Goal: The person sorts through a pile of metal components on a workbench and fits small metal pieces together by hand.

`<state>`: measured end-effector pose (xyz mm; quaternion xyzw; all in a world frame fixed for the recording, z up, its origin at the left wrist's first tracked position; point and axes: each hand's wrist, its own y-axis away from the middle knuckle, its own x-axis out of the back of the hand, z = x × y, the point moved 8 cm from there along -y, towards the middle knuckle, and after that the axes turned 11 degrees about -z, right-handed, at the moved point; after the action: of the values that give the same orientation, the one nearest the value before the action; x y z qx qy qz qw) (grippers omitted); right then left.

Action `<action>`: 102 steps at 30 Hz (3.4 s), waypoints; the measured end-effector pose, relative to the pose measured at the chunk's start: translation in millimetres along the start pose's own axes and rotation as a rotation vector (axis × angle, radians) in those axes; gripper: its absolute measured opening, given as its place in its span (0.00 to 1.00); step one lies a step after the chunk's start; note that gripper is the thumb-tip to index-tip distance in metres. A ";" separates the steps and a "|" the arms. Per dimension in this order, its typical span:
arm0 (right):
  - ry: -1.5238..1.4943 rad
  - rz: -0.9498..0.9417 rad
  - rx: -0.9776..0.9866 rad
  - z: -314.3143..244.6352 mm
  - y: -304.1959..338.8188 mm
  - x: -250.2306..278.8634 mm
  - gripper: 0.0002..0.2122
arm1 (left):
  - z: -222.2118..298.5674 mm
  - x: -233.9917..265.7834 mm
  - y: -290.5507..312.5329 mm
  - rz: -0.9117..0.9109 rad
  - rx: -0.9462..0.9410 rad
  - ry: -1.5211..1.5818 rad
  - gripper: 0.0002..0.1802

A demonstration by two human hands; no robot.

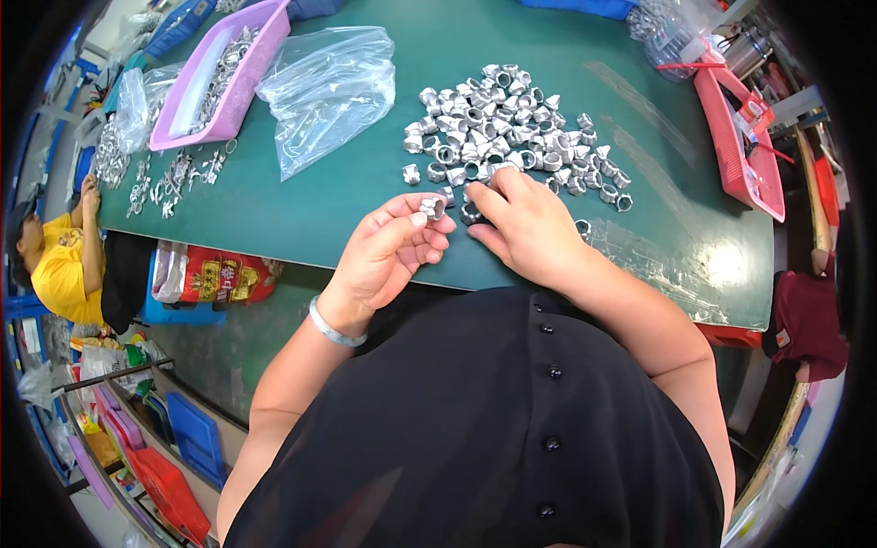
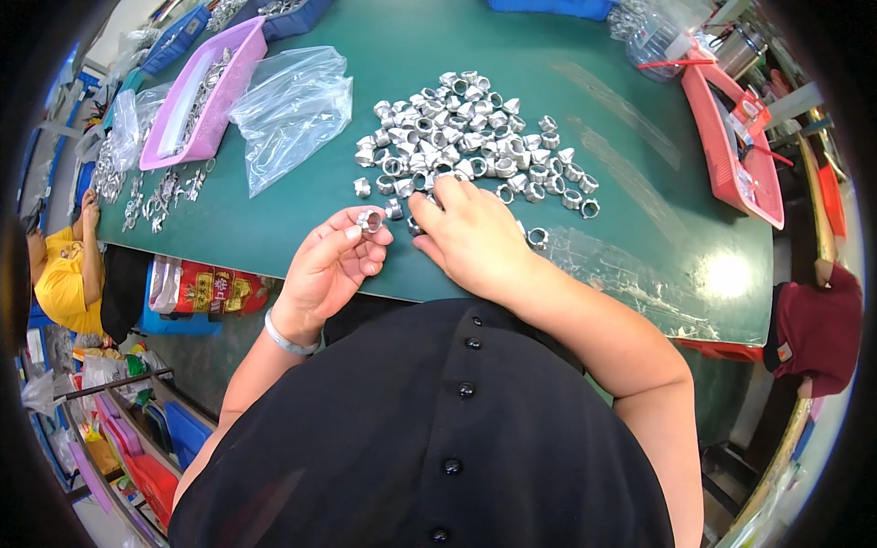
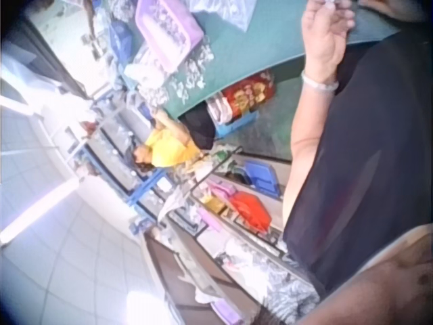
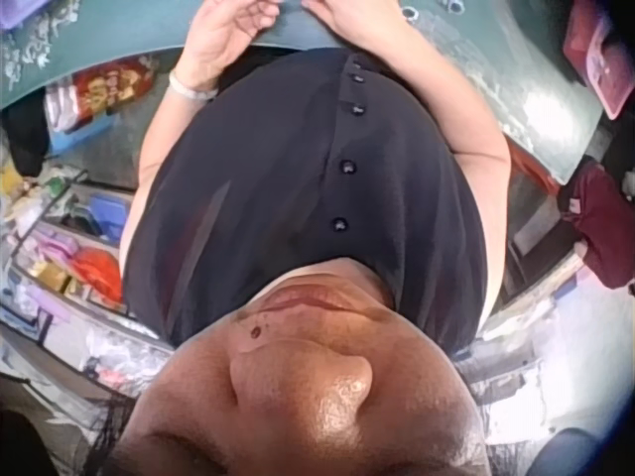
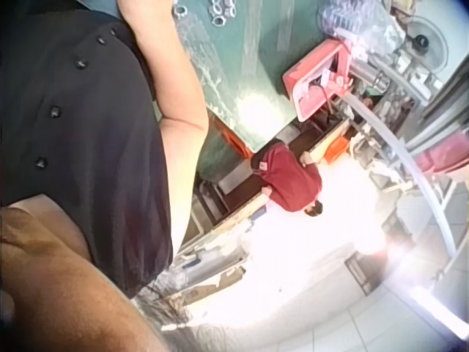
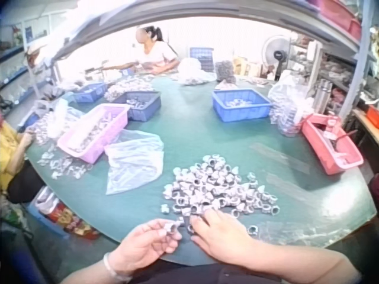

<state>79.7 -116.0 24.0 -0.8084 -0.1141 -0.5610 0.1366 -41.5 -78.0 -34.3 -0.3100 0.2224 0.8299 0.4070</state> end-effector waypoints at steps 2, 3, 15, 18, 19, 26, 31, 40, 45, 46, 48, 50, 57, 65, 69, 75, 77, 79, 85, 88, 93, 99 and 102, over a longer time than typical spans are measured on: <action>-0.056 0.013 0.020 1.0 1.0 -1.1 0.15 | -2.0 -4.8 -1.0 -0.072 0.014 0.087 0.14; -0.067 0.027 0.029 0.7 2.1 -0.5 0.14 | -1.9 -3.9 -1.2 -0.071 0.013 0.085 0.14; -0.058 0.007 0.068 -5.6 -0.9 -2.0 0.08 | -7.2 3.4 -3.8 -0.114 0.052 0.237 0.15; -0.039 0.033 0.086 -4.8 0.3 -2.3 0.06 | -7.2 5.1 -3.4 -0.111 0.049 0.248 0.16; -0.039 0.032 0.087 -4.5 0.6 -1.5 0.06 | -7.2 6.4 -3.1 -0.098 0.050 0.246 0.16; -0.059 0.011 0.105 -0.7 3.6 2.1 0.07 | -5.5 8.8 -2.2 -0.036 0.062 0.205 0.18; -0.077 0.039 0.095 -2.9 1.9 10.5 0.09 | -4.0 7.4 -2.0 -0.028 0.065 0.192 0.18; -0.490 0.180 0.080 0.9 -4.3 14.3 0.10 | -7.7 0.5 -2.5 -0.025 0.115 0.152 0.17; -0.675 0.087 -0.003 5.2 -9.5 7.2 0.07 | -9.6 -3.9 -3.2 -0.052 0.127 0.167 0.16; -0.674 0.088 -0.003 4.9 -10.0 6.7 0.07 | -10.2 -4.6 -3.6 -0.058 0.132 0.161 0.15; -0.710 0.137 0.004 6.4 -10.2 8.3 0.07 | -11.1 -5.6 -4.1 -0.065 0.136 0.154 0.15; -0.737 0.130 -0.012 7.0 -10.1 7.8 0.07 | -11.1 -6.0 -4.2 -0.063 0.135 0.101 0.15; -0.805 0.080 -0.113 11.1 -9.5 5.0 0.06 | -8.5 -14.7 -5.3 -0.011 0.089 -0.093 0.16; -0.815 0.097 -0.092 10.2 -5.2 3.1 0.06 | -10.5 -17.5 -1.5 0.014 0.065 -0.146 0.15; -0.745 0.142 -0.047 7.4 -4.4 5.1 0.06 | -11.4 -18.0 -0.1 0.011 0.083 -0.150 0.16; -0.625 0.149 0.028 -1.1 -7.5 7.3 0.06 | -13.0 -15.3 1.5 0.012 0.070 -0.132 0.15; -0.607 0.148 0.035 -1.2 -7.7 6.0 0.05 | -15.0 -15.1 2.0 -0.011 0.085 -0.132 0.16; -0.591 0.145 0.045 -1.8 -8.2 5.5 0.05 | -14.7 -14.6 3.0 -0.003 0.092 -0.131 0.16; -0.572 0.120 0.077 -8.7 -9.8 8.5 0.06 | -16.7 -13.0 3.6 -0.015 0.110 -0.111 0.15; -0.564 0.100 0.099 -9.8 -10.0 8.3 0.07 | -17.5 -13.6 4.4 -0.028 0.130 -0.111 0.14; -0.487 0.034 0.115 -14.2 -13.3 8.1 0.08 | -17.7 -10.7 5.5 -0.027 0.134 -0.090 0.14; -0.361 0.073 0.181 -22.3 -20.4 14.8 0.08 | -11.2 -5.5 9.2 -0.030 0.120 -0.056 0.14; -0.417 0.057 0.209 -21.6 -29.4 20.9 0.08 | -7.0 -3.8 11.8 -0.047 0.101 -0.056 0.14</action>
<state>58.0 -95.4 53.5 -0.8912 -0.1743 -0.3631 0.2087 -46.9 -91.1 -35.2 -0.2709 0.2453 0.8161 0.4477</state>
